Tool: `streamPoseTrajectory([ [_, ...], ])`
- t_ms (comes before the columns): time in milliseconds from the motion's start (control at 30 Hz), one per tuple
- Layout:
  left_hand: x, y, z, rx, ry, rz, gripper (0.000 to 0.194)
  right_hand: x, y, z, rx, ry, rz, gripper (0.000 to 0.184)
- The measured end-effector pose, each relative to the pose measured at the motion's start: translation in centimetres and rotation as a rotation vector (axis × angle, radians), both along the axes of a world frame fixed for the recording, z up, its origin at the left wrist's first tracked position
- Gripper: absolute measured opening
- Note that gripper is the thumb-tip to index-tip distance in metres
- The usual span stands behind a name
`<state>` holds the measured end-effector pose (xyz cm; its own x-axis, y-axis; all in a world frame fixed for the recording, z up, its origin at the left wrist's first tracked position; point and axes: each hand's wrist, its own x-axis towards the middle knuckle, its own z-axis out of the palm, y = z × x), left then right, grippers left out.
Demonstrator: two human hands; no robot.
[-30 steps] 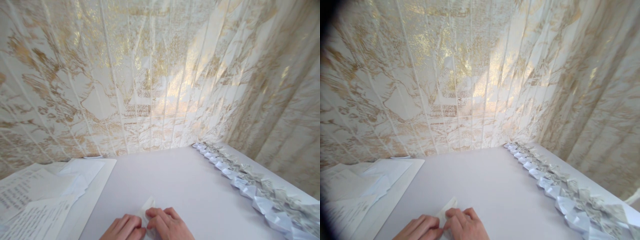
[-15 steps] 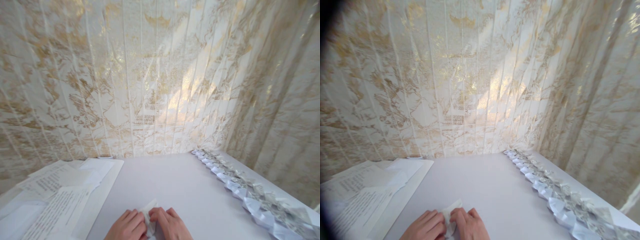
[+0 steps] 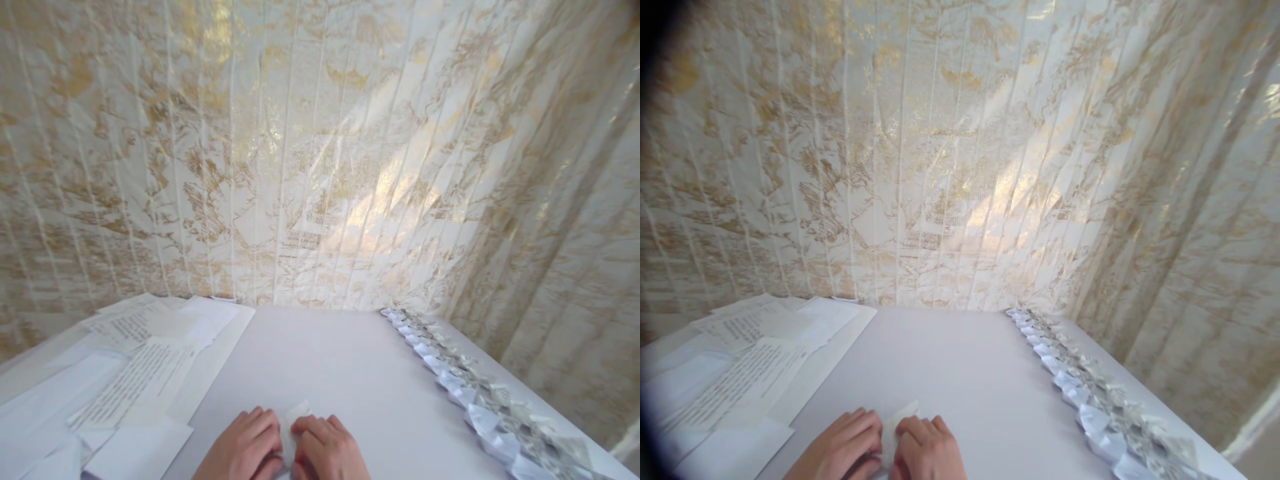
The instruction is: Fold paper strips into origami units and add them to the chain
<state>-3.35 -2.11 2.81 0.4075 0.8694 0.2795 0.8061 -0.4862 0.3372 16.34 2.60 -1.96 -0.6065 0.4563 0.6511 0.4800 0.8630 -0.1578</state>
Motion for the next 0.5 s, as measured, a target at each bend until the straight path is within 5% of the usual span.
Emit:
streamPoseTrajectory([
  [233, 0.8, 0.7, 1.1, -0.159, -0.02, 0.127, 0.019, 0.4, -1.4, 2.2, -0.434, 0.056, -0.006, 0.032],
  [367, 1.5, 0.9, 1.3, -0.149, 0.047, 0.149, 0.021, 0.4, -1.2, 2.4, -0.563, 0.081, -0.08, 0.049],
  [500, 1.9, 0.8, 1.0, -0.129, 0.068, 0.175, 0.018, 0.7, -1.1, 3.4, -0.601, 0.106, 0.043, 0.041],
])
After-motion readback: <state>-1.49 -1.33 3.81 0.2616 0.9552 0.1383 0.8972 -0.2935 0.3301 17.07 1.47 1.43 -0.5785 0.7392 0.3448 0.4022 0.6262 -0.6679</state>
